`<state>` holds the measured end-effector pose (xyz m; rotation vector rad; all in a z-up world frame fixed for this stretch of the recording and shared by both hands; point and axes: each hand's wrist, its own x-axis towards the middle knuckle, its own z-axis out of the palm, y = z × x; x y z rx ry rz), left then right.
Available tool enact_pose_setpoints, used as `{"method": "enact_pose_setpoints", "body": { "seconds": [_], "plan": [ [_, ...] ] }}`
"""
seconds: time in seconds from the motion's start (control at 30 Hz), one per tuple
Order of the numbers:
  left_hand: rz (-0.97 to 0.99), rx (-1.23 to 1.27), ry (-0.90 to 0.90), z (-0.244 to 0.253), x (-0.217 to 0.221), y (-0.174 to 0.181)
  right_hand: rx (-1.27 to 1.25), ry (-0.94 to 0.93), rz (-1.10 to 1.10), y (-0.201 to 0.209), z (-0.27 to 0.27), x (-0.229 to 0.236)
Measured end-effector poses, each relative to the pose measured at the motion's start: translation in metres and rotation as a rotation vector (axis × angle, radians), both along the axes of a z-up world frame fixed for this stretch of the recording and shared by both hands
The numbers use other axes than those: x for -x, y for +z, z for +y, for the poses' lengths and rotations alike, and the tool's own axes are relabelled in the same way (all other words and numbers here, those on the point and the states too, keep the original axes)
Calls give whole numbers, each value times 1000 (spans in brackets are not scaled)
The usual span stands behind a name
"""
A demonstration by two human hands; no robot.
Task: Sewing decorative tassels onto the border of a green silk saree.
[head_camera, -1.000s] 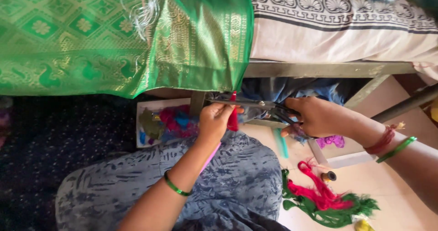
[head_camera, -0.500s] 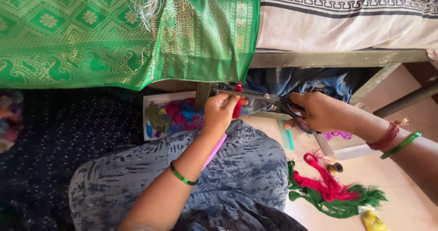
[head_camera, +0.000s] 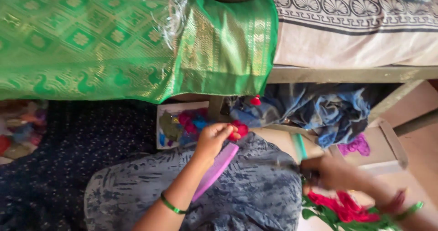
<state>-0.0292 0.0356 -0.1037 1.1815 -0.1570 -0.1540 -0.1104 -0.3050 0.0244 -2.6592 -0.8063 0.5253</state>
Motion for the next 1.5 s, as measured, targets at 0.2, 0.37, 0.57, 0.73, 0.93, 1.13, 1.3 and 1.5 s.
{"method": "enact_pose_setpoints", "body": {
  "seconds": [0.2,0.37,0.57,0.73,0.93,1.13,1.3,1.5],
  "plan": [
    [-58,14,-156,0,29,79,-89,11,454,-66,33,58],
    [-111,68,-326,1,57,149,-349,-122,301,-120,67,19],
    [-45,245,-433,22,60,189,-922,-319,716,-137,150,3],
    [-45,190,-259,64,52,191,-1137,-167,1051,-178,147,-9],
    [122,304,-213,74,41,153,-1376,-200,1262,-164,150,-18],
    [87,334,-247,73,41,139,-1424,-457,1101,-126,172,-26],
    [229,440,-519,56,52,111,-1539,-156,1227,-159,207,-14],
    [89,529,-509,75,57,111,-1713,-453,1052,-165,208,-48]
  ]
}}
